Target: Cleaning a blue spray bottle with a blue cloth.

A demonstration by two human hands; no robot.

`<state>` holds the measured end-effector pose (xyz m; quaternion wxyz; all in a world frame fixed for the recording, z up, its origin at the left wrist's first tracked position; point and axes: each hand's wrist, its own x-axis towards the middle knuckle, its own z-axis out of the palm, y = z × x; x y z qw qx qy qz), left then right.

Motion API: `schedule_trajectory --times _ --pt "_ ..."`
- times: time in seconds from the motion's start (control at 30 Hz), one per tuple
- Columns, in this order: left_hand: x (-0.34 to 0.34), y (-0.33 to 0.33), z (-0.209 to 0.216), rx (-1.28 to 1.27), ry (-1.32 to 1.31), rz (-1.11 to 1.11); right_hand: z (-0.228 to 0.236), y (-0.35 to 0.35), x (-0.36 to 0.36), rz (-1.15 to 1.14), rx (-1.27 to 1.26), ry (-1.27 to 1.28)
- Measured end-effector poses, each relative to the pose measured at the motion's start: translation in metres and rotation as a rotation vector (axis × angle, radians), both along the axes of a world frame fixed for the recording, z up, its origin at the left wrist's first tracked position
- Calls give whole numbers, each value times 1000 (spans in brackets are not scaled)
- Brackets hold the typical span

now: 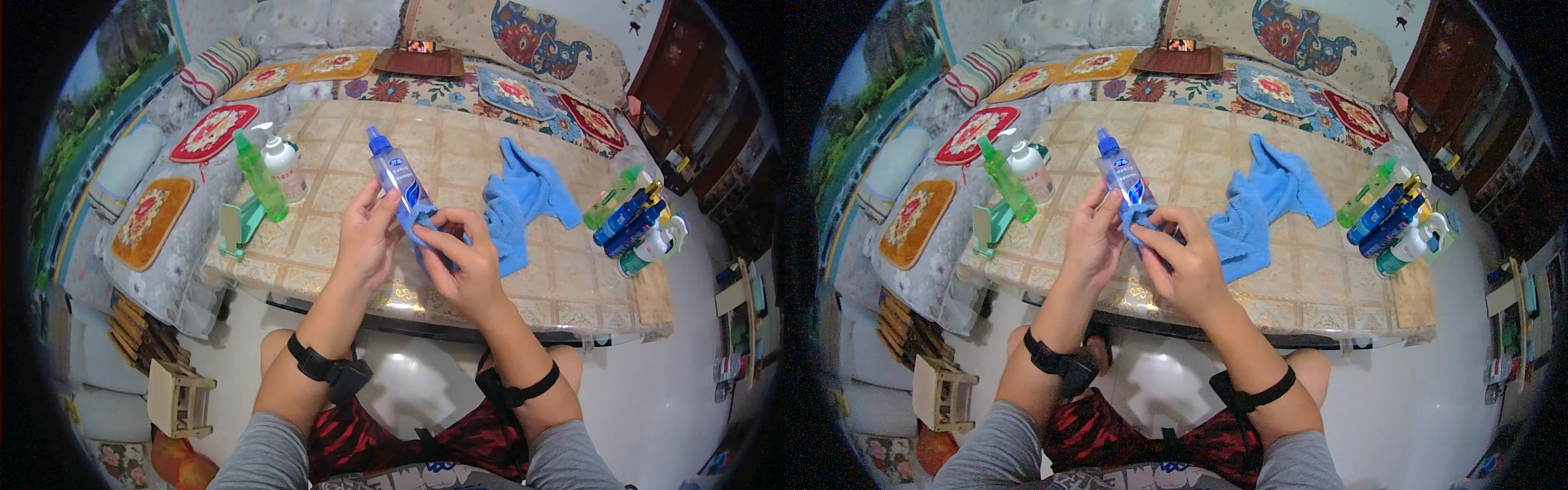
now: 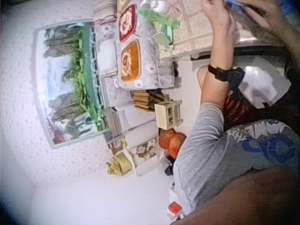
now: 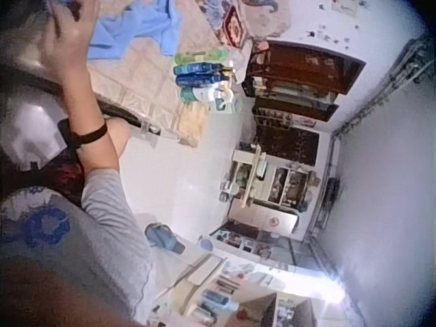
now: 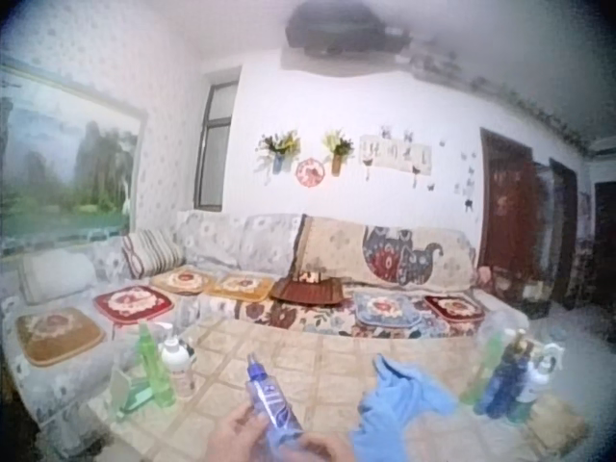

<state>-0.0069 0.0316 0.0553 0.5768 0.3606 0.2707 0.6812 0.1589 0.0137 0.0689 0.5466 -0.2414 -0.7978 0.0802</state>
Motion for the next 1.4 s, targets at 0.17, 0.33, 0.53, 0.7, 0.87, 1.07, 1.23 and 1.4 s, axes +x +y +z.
schedule_trajectory --times 0.17,0.33,0.53,0.7,0.87,1.07,1.23,1.4 --pt "5 -5 7 -15 -14 -67 5 -4 4 3 -2 22" --pt "12 -11 9 -22 -8 -48 7 -4 6 -39 17 84" --pt "27 -17 11 -16 -71 -112 0 -4 4 -59 -18 162" --pt "35 -21 15 -6 -14 -106 3 -4 7 -113 -9 179" --pt "40 -28 19 -70 83 -221 7 1 17 -181 37 173" --pt "39 -27 12 60 345 -312 10 5 25 -264 113 176" --pt "29 -27 11 72 507 -340 11 13 27 -283 157 180" --pt "21 -22 12 83 475 -368 9 21 23 -278 131 199"
